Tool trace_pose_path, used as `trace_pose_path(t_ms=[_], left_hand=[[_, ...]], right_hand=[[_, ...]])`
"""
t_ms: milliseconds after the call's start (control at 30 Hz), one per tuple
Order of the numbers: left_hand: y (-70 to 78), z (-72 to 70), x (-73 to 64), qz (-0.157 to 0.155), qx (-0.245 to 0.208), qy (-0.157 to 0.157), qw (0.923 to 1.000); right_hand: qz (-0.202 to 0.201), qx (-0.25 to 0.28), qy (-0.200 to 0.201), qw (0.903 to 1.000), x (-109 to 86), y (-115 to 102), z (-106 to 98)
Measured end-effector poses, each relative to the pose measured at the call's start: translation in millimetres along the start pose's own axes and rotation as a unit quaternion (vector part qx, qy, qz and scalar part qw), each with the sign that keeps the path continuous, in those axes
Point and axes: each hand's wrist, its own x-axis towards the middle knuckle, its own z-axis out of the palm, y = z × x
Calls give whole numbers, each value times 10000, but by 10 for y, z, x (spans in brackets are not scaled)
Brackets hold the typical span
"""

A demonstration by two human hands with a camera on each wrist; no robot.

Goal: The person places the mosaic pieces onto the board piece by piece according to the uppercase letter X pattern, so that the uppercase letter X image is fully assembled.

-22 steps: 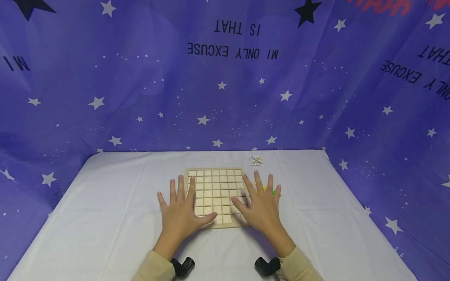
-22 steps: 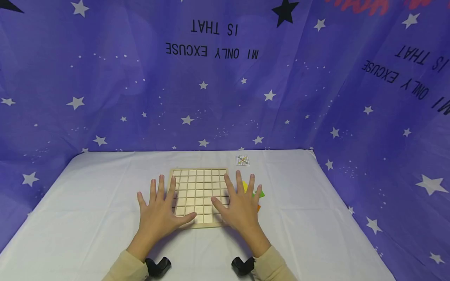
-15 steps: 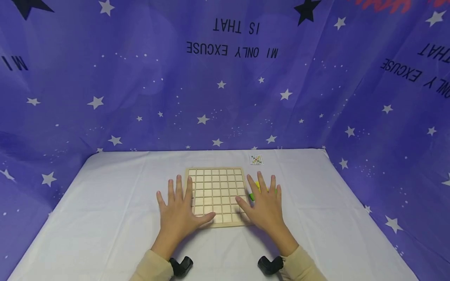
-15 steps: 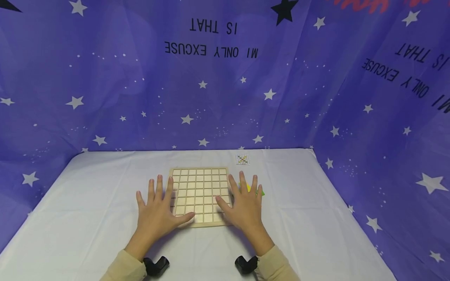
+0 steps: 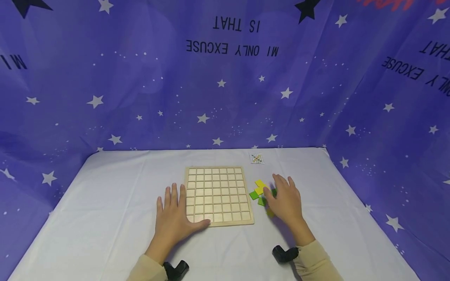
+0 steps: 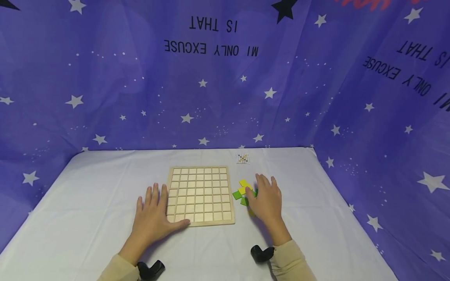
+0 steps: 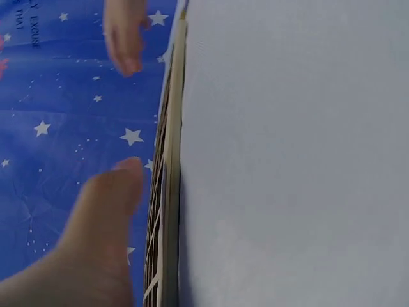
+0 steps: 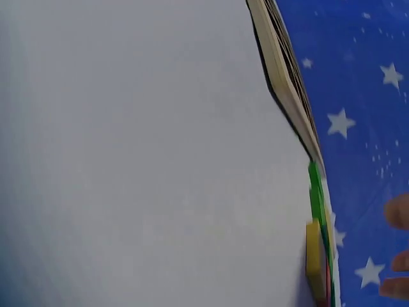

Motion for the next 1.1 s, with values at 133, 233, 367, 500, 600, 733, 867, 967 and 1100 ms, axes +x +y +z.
trace_pose_path(t_ms=[133, 233, 367, 500, 600, 733, 867, 967, 1100], left_hand=[[-40, 66, -27, 133, -169, -86, 9997], [-75, 119, -40, 260, -290, -112, 9992], [-118, 177, -39, 308, -469, -140, 9983], [-140, 209, -34, 308, -751, -173, 9966], [-151, 228, -38, 277, -855, -200, 9958], [-151, 238, -46, 261, -879, -171, 9956], [-148, 239, -53, 264, -899, -145, 9955], [-147, 238, -54, 272, -886, -141, 9956], [-152, 235, -53, 249, -906, -136, 9955]], right_hand=[[352, -30, -123, 9993, 44, 206, -13], [498, -51, -187, 9986, 59, 323, -8], [486, 12, -199, 9986, 64, 408, 21], [384, 77, -112, 9992, 64, 453, 52], [322, 62, -113, 9994, 66, 473, 69], [257, 10, -243, 9994, 59, 486, 64], [152, -33, -274, 9995, 60, 490, 59], [-210, -251, -217, 9992, 78, 483, 69], [-748, -762, -199, 9941, 107, 451, 104]])
